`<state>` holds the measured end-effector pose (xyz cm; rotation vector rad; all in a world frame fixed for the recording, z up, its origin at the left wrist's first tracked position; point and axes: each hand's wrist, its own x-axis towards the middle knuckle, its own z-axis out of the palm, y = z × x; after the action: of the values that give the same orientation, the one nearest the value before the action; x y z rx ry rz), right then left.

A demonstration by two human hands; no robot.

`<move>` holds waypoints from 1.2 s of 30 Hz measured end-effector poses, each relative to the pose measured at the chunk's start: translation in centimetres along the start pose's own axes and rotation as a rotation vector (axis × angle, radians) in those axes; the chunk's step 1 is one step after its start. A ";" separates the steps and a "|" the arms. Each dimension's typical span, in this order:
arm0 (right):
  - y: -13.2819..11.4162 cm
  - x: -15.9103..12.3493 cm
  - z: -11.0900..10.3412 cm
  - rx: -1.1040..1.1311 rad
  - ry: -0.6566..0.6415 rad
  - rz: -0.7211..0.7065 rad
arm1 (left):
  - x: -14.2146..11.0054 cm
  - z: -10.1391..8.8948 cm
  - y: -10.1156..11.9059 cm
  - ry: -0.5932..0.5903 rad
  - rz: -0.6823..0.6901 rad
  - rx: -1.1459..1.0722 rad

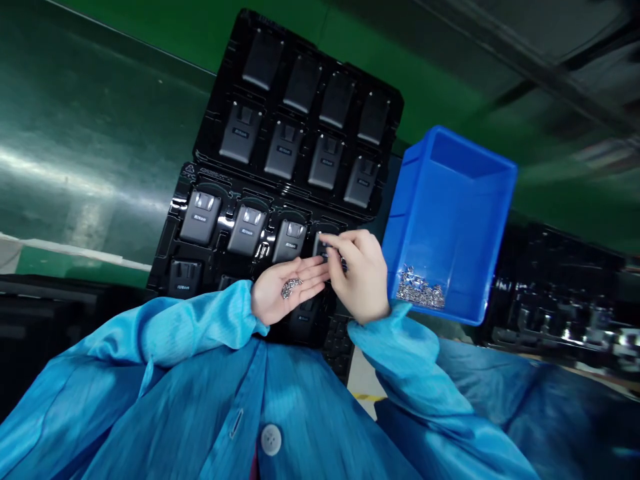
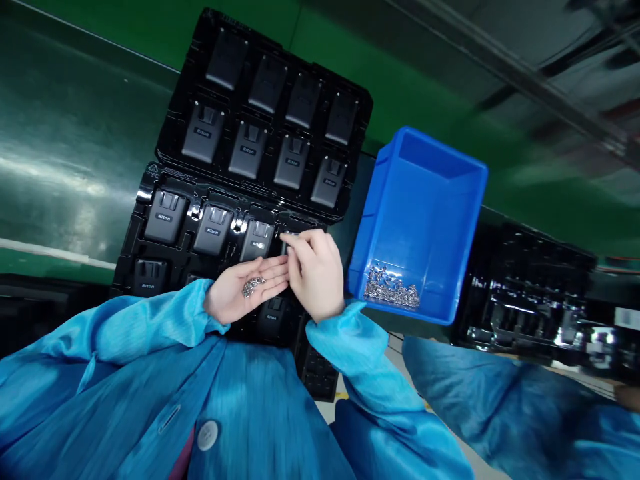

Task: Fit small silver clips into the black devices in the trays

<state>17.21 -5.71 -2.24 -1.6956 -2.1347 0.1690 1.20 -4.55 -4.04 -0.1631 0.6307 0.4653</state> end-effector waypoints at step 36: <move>-6.2 1.7 -1.8 0.062 -0.475 -0.153 | -2.8 1.0 1.1 0.129 -0.093 -0.017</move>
<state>12.04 -5.93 1.90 -1.5625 -2.5517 0.6423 -0.75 -4.28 -1.54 -0.2392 0.7423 0.3725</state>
